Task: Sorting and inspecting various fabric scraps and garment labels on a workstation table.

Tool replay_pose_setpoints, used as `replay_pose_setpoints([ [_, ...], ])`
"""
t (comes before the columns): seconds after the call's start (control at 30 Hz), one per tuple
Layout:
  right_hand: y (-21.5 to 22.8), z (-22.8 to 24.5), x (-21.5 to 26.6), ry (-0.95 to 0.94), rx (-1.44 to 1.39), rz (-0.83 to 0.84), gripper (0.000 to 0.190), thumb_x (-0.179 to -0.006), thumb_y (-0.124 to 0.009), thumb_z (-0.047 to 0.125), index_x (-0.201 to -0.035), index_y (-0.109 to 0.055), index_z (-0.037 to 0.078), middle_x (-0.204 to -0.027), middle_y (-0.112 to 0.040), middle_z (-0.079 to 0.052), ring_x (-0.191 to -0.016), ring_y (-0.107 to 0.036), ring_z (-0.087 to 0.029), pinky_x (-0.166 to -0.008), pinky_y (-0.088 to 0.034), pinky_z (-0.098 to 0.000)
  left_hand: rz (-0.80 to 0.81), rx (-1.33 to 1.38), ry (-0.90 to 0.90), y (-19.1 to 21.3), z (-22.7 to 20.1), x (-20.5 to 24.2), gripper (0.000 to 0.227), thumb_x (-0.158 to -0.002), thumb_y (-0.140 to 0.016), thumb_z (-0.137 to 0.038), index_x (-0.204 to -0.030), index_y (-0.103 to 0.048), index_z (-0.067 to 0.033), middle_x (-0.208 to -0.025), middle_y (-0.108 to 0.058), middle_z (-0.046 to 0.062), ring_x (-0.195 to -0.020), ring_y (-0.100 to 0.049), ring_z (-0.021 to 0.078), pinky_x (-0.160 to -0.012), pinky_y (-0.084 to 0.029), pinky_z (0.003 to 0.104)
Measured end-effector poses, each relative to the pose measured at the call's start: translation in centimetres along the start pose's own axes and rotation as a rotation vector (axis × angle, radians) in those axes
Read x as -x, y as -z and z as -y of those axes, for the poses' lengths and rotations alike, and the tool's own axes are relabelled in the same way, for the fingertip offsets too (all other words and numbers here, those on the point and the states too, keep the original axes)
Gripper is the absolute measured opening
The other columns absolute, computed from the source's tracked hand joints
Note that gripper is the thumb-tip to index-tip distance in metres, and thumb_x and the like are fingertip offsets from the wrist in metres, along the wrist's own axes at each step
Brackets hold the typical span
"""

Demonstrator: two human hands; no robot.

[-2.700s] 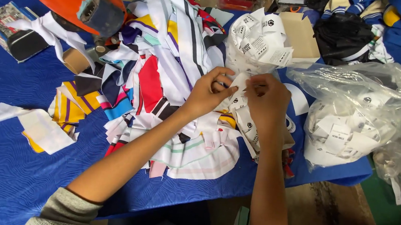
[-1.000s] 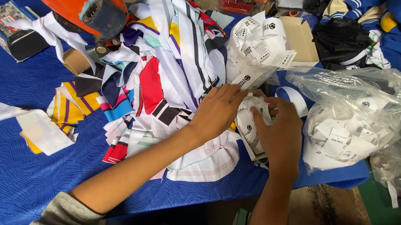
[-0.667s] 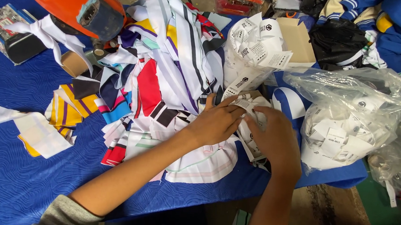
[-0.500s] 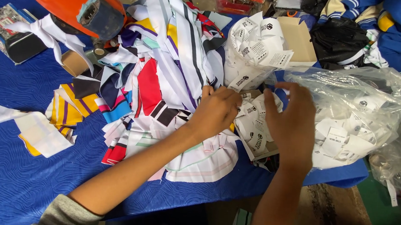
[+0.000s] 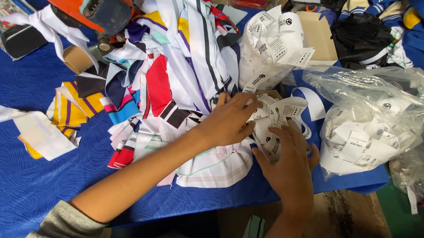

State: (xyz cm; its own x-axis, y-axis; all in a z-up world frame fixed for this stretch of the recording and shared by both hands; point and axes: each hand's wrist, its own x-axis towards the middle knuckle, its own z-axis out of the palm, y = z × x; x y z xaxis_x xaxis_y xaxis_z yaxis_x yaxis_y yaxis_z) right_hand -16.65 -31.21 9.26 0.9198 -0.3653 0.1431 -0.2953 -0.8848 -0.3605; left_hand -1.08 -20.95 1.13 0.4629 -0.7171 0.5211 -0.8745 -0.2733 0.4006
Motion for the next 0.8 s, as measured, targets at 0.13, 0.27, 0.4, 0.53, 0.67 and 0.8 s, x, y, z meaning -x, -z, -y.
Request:
replay_pose_setpoints([
  [0.13, -1.4, -3.6, 1.1, 0.053, 0.023, -0.114, 0.065, -0.078, -0.079, 0.043, -0.135, -0.059, 0.019, -0.158, -0.043, -0.009, -0.147, -0.036, -0.033, -0.108, -0.03, -0.063, -0.023, 0.036, -0.049, 2.1, -2.4, -0.1, 0.031, -0.093, -0.062, -0.023, -0.116, -0.054, -0.0049, -0.124, -0.053, 0.017, -0.11, -0.05, 0.032, -0.085, -0.033, 0.045],
  [0.27, -3.4, -8.0, 3.1, -0.13, -0.109, -0.156, 0.109, -0.066, -0.086, 0.043, -0.149, -0.031, -0.002, -0.148, -0.039, -0.025, -0.14, -0.034, -0.043, -0.112, -0.032, -0.0569, 0.191, 0.047, -0.205, 1.6, -6.4, 1.3, 0.052, -0.088, -0.069, -0.045, -0.127, -0.059, -0.0127, -0.135, -0.059, 0.016, -0.126, -0.056, 0.033, -0.102, -0.04, 0.051],
  [0.4, -3.2, -6.9, 2.8, -0.458, -0.178, -0.027, 0.108, -0.07, -0.086, 0.02, -0.157, -0.021, 0.01, -0.147, -0.043, -0.019, -0.138, -0.035, -0.045, -0.102, -0.037, -0.0696, 0.004, -0.169, -0.238, -4.2, -7.4, 2.3, 0.053, -0.084, -0.067, -0.059, -0.115, -0.068, -0.016, -0.102, -0.066, 0.006, -0.099, -0.063, 0.027, -0.088, -0.044, 0.043],
  [0.53, -2.9, -6.7, 3.1, -0.37, -0.202, -0.076, 0.093, -0.071, -0.084, 0.041, -0.145, -0.041, 0.006, -0.138, -0.052, -0.016, -0.132, -0.045, -0.041, -0.103, -0.041, -0.0587, 0.005, -0.163, -0.263, -4.4, -5.9, 2.2, 0.042, -0.077, -0.082, -0.024, -0.116, -0.066, -0.0202, -0.089, -0.067, 0.0, -0.089, -0.065, 0.0271, -0.088, -0.042, 0.043],
  [0.67, -2.3, -6.2, 2.5, -0.428, -0.148, -0.017, 0.085, -0.071, -0.084, 0.043, -0.14, -0.049, 0.009, -0.131, -0.056, -0.012, -0.129, -0.048, -0.033, -0.101, -0.044, -0.0527, 0.025, -0.027, -0.158, -3.6, -5.3, 2.5, 0.027, -0.093, -0.063, -0.018, -0.12, -0.064, -0.0177, -0.098, -0.072, 0.001, -0.095, -0.068, 0.0281, -0.084, -0.038, 0.045],
  [0.8, -0.3, -4.2, 1.1, -0.583, -0.233, 0.05, 0.103, -0.067, -0.082, 0.051, -0.151, -0.04, 0.01, -0.143, -0.049, -0.012, -0.127, -0.054, -0.026, -0.103, -0.047, -0.0474, 0.019, 0.036, -0.132, -3.2, -5.3, 2.7, 0.014, -0.089, -0.06, -0.02, -0.097, -0.069, -0.013, -0.086, -0.069, 0.004, -0.081, -0.064, 0.029, -0.081, -0.036, 0.046],
])
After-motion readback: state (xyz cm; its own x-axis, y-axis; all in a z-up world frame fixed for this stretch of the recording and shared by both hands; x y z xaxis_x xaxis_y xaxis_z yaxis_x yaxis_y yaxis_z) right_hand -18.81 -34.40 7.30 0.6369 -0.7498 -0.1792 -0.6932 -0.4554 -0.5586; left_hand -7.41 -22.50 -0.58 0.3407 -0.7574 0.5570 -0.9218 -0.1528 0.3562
